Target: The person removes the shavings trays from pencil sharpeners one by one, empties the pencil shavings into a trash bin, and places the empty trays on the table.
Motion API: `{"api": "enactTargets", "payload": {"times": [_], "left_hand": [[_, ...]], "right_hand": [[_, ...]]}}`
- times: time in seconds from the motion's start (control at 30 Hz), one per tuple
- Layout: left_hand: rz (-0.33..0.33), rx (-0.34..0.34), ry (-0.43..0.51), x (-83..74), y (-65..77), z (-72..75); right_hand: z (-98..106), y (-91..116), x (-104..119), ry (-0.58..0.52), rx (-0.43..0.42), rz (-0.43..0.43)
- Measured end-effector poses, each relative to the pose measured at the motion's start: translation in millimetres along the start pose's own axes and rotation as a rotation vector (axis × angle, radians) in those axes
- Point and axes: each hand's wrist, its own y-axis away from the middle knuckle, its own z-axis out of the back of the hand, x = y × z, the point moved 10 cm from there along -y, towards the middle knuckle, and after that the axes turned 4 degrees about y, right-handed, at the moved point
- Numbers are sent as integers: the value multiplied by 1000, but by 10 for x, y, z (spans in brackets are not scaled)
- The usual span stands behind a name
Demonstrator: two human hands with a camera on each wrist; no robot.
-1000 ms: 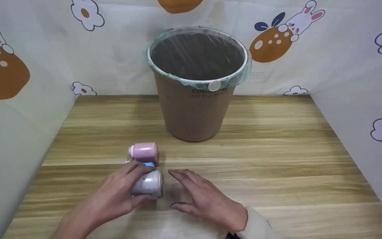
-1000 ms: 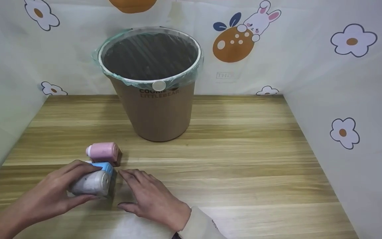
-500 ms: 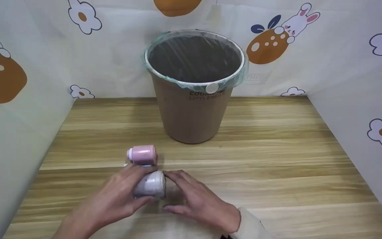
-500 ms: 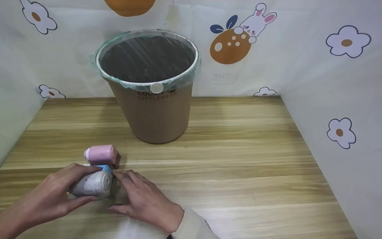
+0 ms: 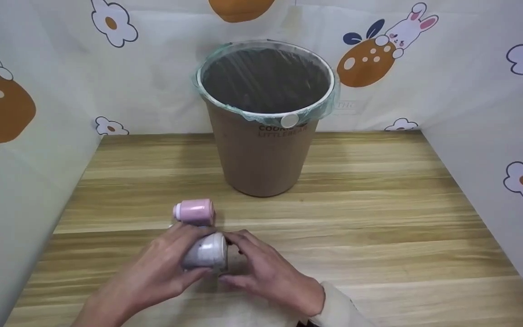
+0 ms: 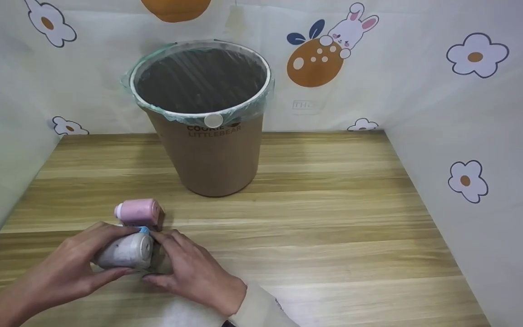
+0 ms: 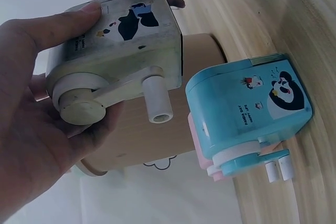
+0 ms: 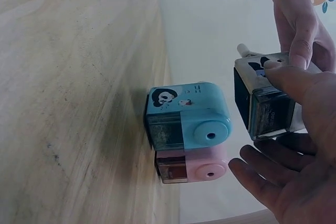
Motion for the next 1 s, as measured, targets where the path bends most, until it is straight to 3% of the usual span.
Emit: {"api": "enactTargets", "payload": {"times": [0.27, 0.57, 0.83, 1.0], "left_hand": [[15, 12, 44, 10, -31, 10], [-27, -30, 57, 1, -8, 27], [-74, -81, 31, -5, 51, 31], [-77, -82, 45, -10, 57, 34]], "right_hand": [[59, -35, 35, -43, -64, 22], [12, -45, -10, -18, -10, -21], [11, -42, 25, 99, 30, -2], [19, -42, 41, 82, 41, 6]]}}
